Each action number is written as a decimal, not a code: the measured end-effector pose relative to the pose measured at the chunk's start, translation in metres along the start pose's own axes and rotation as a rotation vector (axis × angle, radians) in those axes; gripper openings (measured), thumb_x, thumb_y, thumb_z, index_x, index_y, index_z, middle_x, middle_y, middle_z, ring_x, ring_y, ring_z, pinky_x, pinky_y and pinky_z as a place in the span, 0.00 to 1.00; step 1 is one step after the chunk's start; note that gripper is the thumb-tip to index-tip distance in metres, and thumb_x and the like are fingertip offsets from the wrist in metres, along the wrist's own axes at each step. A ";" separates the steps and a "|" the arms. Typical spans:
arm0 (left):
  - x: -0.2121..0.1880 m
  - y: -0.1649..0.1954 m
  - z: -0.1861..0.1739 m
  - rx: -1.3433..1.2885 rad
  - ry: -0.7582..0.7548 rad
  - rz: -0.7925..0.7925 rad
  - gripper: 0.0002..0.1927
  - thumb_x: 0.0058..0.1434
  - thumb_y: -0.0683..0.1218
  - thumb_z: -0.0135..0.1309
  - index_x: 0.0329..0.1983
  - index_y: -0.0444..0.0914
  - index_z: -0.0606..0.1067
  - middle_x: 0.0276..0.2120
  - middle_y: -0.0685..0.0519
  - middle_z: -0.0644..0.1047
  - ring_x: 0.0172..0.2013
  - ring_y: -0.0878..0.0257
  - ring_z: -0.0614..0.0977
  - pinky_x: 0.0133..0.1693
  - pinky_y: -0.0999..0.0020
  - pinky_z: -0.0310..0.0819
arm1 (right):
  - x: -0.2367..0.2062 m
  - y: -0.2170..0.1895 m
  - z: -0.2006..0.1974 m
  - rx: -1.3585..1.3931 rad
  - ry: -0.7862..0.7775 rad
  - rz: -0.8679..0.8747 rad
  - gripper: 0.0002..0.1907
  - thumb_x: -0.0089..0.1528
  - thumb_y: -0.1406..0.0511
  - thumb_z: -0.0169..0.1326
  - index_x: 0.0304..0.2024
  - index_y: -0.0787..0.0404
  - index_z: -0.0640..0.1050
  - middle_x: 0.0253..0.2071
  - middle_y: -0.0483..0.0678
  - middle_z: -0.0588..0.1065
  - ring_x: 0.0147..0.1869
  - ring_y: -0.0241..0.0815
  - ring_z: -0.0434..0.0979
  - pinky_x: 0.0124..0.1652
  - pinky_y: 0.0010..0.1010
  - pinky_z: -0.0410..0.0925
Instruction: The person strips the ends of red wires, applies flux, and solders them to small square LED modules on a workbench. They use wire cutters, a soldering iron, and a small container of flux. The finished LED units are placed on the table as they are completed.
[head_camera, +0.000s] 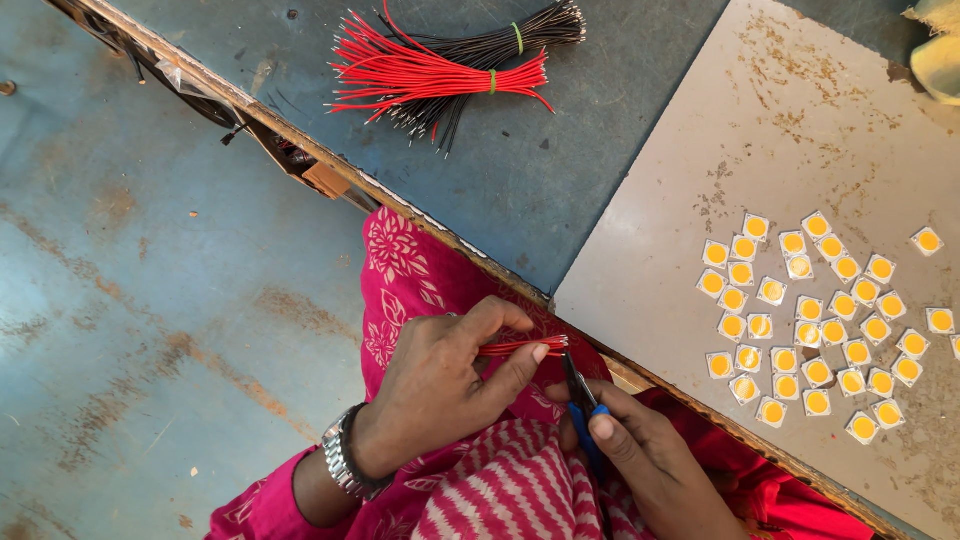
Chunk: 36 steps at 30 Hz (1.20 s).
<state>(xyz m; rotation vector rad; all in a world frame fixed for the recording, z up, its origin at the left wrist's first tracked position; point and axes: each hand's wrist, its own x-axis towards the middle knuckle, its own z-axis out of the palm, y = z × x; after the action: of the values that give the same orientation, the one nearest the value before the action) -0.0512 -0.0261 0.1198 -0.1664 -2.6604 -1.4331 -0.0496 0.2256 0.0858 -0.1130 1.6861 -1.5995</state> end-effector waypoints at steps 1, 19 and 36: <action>0.000 -0.001 0.000 0.000 -0.003 -0.017 0.13 0.61 0.50 0.62 0.42 0.37 0.77 0.16 0.49 0.77 0.13 0.59 0.78 0.18 0.63 0.66 | 0.001 0.001 0.000 -0.029 0.004 -0.008 0.30 0.67 0.52 0.45 0.61 0.67 0.75 0.42 0.48 0.79 0.48 0.37 0.77 0.52 0.28 0.68; -0.036 -0.053 -0.028 -0.415 0.295 -0.248 0.08 0.68 0.45 0.57 0.40 0.33 0.78 0.20 0.60 0.74 0.22 0.77 0.66 0.24 0.75 0.57 | 0.095 -0.001 0.041 -0.194 -0.199 -0.072 0.24 0.66 0.53 0.48 0.57 0.62 0.77 0.33 0.45 0.75 0.39 0.34 0.71 0.43 0.27 0.67; -0.022 -0.072 0.025 -0.914 0.197 -0.288 0.08 0.73 0.44 0.51 0.48 0.33 0.73 0.23 0.62 0.70 0.21 0.77 0.66 0.24 0.78 0.58 | 0.090 0.067 -0.033 0.278 -0.111 0.093 0.41 0.59 0.44 0.48 0.63 0.67 0.67 0.42 0.62 0.79 0.48 0.54 0.82 0.49 0.46 0.73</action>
<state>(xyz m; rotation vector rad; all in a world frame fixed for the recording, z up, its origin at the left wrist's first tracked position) -0.0419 -0.0449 0.0436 0.2827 -1.7393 -2.4930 -0.1009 0.2156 -0.0189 0.0160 1.3518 -1.7072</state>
